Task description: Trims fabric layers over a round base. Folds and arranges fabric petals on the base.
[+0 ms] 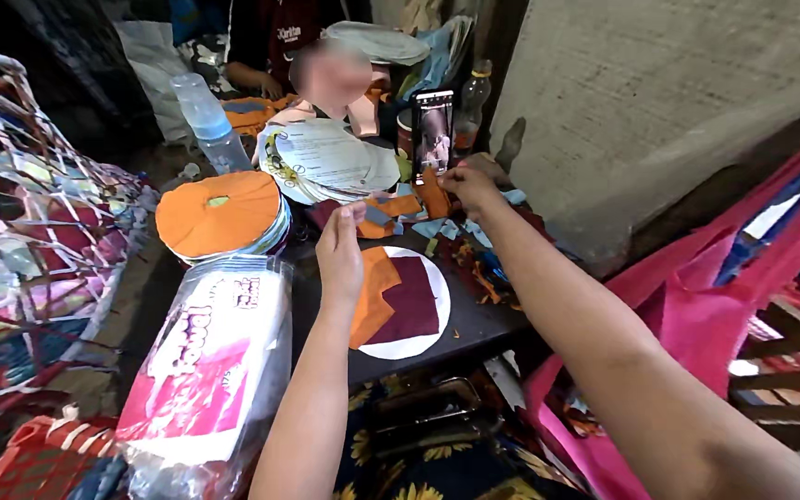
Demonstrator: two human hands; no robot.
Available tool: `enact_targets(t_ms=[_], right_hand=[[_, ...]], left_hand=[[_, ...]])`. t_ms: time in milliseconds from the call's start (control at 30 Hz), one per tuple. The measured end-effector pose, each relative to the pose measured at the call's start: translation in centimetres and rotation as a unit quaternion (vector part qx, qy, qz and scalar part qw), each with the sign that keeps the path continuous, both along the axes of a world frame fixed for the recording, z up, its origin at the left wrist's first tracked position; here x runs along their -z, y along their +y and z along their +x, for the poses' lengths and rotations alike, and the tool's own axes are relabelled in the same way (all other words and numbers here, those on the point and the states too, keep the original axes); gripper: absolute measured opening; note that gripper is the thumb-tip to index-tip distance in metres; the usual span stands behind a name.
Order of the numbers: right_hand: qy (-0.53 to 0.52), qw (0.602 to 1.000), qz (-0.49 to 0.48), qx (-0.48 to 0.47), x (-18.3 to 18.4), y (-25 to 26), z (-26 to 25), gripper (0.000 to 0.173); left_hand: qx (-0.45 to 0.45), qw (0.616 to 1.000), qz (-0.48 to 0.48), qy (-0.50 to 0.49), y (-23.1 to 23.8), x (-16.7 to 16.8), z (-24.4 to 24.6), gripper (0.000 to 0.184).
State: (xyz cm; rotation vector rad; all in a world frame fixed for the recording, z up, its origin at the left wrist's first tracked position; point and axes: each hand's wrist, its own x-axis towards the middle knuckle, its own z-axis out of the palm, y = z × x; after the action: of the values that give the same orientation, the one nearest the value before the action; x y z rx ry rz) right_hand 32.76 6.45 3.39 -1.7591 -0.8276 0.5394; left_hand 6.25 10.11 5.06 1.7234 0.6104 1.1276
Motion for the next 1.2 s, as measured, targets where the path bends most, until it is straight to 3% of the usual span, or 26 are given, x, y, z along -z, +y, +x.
enact_targets(t_ms=[100, 233, 333, 400, 533, 667, 833, 1000, 1200], right_hand=[[-0.035, 0.999, 0.037, 0.016, -1.8, -0.8, -1.4, 0.025], [-0.162, 0.983, 0.063, -0.065, -4.7, -2.5, -6.5, 0.021], [-0.215, 0.965, 0.086, -0.12, -4.6, -3.5, -10.7, 0.018], [-0.184, 0.964, 0.124, -0.144, -3.5, -3.7, -12.4, 0.016], [-0.001, 0.966, 0.199, -0.163, -1.9, -4.2, -13.5, 0.012], [0.097, 0.958, 0.215, -0.16, -1.3, -4.8, -13.4, 0.01], [0.1, 0.961, 0.208, -0.154, -0.8, -5.6, -12.5, 0.025], [0.076, 0.976, 0.144, -0.145, -1.5, -6.5, -12.5, 0.016], [0.086, 0.972, 0.187, -0.116, -0.9, -6.7, -12.6, 0.01]], left_hand=[[0.035, 0.999, -0.016, 0.016, -0.1, 0.4, 0.0, 0.04], [0.132, 0.989, -0.061, 0.012, 0.0, 1.1, 0.5, 0.043], [0.164, 0.979, -0.122, -0.018, -0.4, 1.0, 0.6, 0.047], [0.162, 0.972, -0.166, -0.044, -0.7, 0.6, 0.5, 0.043], [0.154, 0.953, -0.252, -0.07, -0.7, 0.4, 0.0, 0.041], [0.125, 0.975, -0.178, -0.05, 0.0, 0.9, 0.0, 0.04], [0.127, 0.987, -0.097, -0.014, -0.1, 0.8, 0.0, 0.048], [0.154, 0.983, -0.097, 0.02, -0.6, 0.8, 0.3, 0.052], [0.184, 0.977, -0.091, 0.055, -0.7, 0.8, 0.1, 0.02]])
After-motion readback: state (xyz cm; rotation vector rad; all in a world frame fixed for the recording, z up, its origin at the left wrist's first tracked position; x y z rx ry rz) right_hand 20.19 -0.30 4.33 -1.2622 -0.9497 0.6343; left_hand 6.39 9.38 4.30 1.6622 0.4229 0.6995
